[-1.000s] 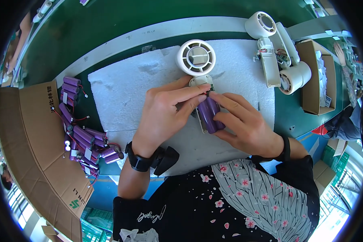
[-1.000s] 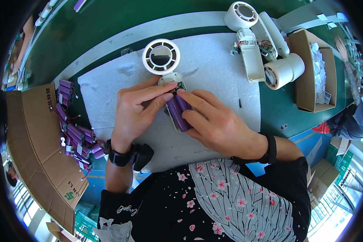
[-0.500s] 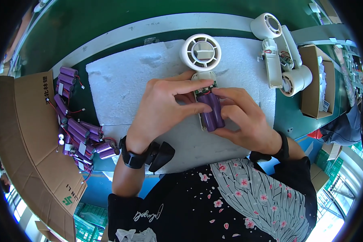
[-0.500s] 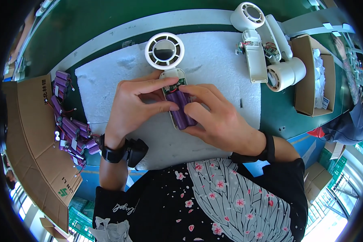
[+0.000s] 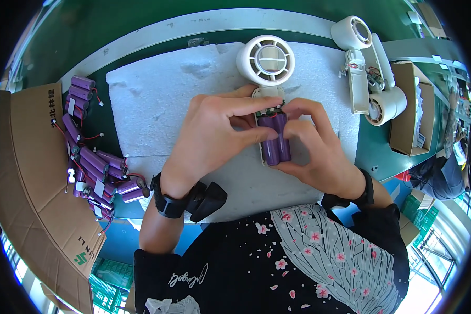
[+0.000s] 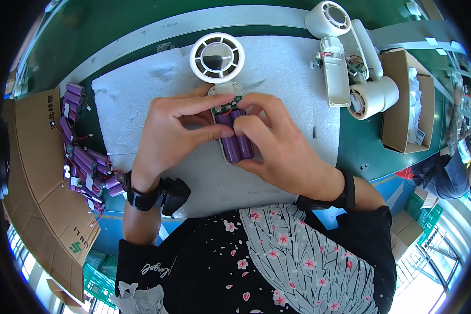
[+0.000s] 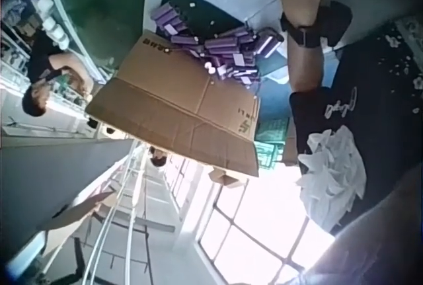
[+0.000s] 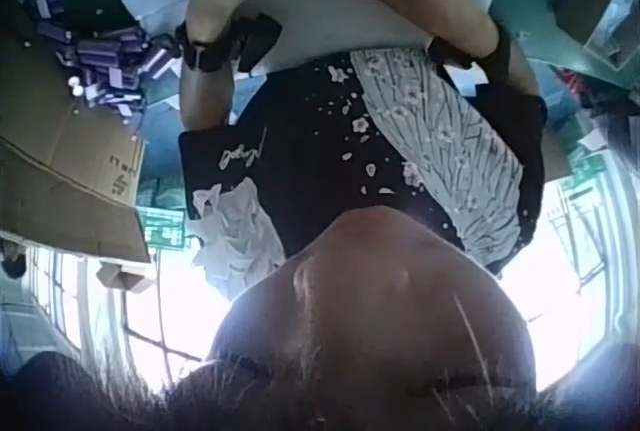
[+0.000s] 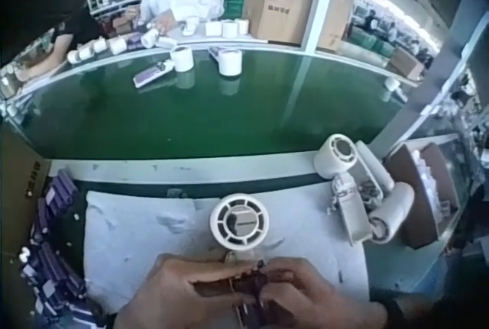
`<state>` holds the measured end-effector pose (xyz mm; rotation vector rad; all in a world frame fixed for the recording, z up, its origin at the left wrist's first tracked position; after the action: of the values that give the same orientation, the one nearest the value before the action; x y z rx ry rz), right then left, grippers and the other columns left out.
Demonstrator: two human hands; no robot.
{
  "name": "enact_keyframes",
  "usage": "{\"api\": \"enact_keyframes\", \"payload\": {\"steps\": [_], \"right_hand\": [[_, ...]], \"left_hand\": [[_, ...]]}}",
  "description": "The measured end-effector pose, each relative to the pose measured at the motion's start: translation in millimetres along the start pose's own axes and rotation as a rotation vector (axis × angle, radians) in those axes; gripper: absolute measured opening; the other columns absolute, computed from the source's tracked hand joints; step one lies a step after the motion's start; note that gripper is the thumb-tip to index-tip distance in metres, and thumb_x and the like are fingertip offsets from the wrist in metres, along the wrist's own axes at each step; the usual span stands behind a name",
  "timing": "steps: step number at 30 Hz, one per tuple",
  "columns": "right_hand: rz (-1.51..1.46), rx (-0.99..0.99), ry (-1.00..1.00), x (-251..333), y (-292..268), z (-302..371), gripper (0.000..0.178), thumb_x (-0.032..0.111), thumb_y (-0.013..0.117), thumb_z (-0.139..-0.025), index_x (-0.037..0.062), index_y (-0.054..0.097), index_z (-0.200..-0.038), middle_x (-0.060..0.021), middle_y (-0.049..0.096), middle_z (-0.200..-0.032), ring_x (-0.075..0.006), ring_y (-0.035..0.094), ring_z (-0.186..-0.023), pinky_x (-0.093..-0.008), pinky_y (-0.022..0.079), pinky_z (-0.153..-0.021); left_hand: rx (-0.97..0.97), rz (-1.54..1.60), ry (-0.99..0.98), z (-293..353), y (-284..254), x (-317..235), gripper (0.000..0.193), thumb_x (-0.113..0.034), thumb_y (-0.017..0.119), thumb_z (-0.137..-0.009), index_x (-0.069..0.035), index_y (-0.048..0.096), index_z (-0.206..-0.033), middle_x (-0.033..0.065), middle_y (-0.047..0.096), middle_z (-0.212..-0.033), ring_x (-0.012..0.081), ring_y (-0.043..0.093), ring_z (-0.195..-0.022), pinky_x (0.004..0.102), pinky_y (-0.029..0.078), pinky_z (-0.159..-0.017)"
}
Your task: The person connects a battery pack to a circuit board inside a fan housing, tests the connection, and then places the battery pack into the housing. After setting the assembled fan aside, they repeat the process with another fan housing and battery pack.
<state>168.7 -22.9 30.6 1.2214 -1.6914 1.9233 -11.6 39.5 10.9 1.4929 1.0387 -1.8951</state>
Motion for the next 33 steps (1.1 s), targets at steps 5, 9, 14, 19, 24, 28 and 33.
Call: {"api": "enact_keyframes", "payload": {"steps": [5, 9, 14, 19, 24, 28, 33], "right_hand": [[-0.08, 0.006, 0.028, -3, 0, 0, 0.059, -0.001, 0.086, -0.055, 0.0094, 0.05, -0.101, -0.0164, 0.045, -0.122, -0.0342, 0.053, -0.108, -0.0411, 0.047, -0.09], [-0.055, 0.073, -0.061, -11, -4, 0, 0.06, 0.0, 0.085, -0.056, 0.0097, 0.047, -0.101, -0.0161, 0.044, -0.122, -0.0332, 0.053, -0.104, -0.0392, 0.047, -0.088], [-0.09, 0.054, -0.101, -16, 1, -2, 0.06, 0.0, 0.085, -0.056, 0.0105, 0.045, -0.099, -0.0151, 0.043, -0.119, -0.032, 0.051, -0.102, -0.0372, 0.047, -0.086], [-0.114, 0.064, -0.094, -13, 2, -7, 0.061, -0.002, 0.084, -0.055, 0.0109, 0.043, -0.099, -0.0142, 0.042, -0.116, -0.0313, 0.049, -0.104, -0.0374, 0.046, -0.086], [-0.089, 0.07, -0.093, -10, 0, -10, 0.062, -0.003, 0.084, -0.056, 0.011, 0.043, -0.101, -0.0141, 0.041, -0.116, -0.0319, 0.049, -0.106, -0.0371, 0.046, -0.088], [-0.149, 0.054, 0.031, -8, 1, -9, 0.065, -0.004, 0.084, -0.057, 0.011, 0.045, -0.107, -0.0137, 0.041, -0.117, -0.0317, 0.049, -0.109, -0.0364, 0.048, -0.088], [-0.141, 0.062, -0.02, -10, -7, -12, 0.068, -0.002, 0.083, -0.06, 0.0097, 0.047, -0.116, -0.0131, 0.044, -0.118, -0.0302, 0.051, -0.108, -0.0357, 0.049, -0.087]], "left_hand": [[-0.016, 0.094, 0.0, 1, 2, 3, 0.046, 0.002, 0.078, -0.071, -0.006, 0.068, -0.115, 0.01, 0.07, -0.089, 0.0111, 0.066, -0.074, 0.0253, 0.056, -0.069], [-0.02, 0.134, -0.03, 1, 2, 5, 0.044, -0.004, 0.079, -0.07, -0.008, 0.069, -0.113, 0.0108, 0.07, -0.084, 0.0137, 0.067, -0.068, 0.0259, 0.055, -0.066], [0.003, 0.116, -0.027, 1, 2, 5, 0.045, -0.004, 0.08, -0.07, -0.008, 0.069, -0.113, 0.0117, 0.07, -0.082, 0.0142, 0.067, -0.068, 0.0261, 0.055, -0.066], [0.026, 0.104, -0.066, 3, 1, 5, 0.048, 0.005, 0.077, -0.072, -0.004, 0.067, -0.117, 0.0071, 0.069, -0.085, 0.0102, 0.066, -0.077, 0.0245, 0.056, -0.071], [0.015, 0.098, -0.055, 2, 3, 3, 0.048, 0.004, 0.078, -0.071, -0.004, 0.067, -0.117, 0.0065, 0.069, -0.084, 0.01, 0.066, -0.076, 0.0241, 0.056, -0.071], [-0.054, 0.109, -0.03, 2, 6, 5, 0.046, -0.005, 0.082, -0.068, -0.009, 0.07, -0.112, 0.0119, 0.071, -0.082, 0.0149, 0.069, -0.068, 0.0265, 0.055, -0.065], [-0.037, 0.107, -0.053, -1, 4, 6, 0.046, -0.005, 0.081, -0.068, -0.008, 0.069, -0.113, 0.0111, 0.071, -0.079, 0.013, 0.068, -0.067, 0.0261, 0.054, -0.064]]}}
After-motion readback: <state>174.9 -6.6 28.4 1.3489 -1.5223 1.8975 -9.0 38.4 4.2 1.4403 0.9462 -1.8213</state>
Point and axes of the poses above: each hand's wrist, its own z-axis away from the middle knuckle, its own y-axis out of the palm, x = y × z, the point moved 2 cm from there along -z, towards the middle knuckle
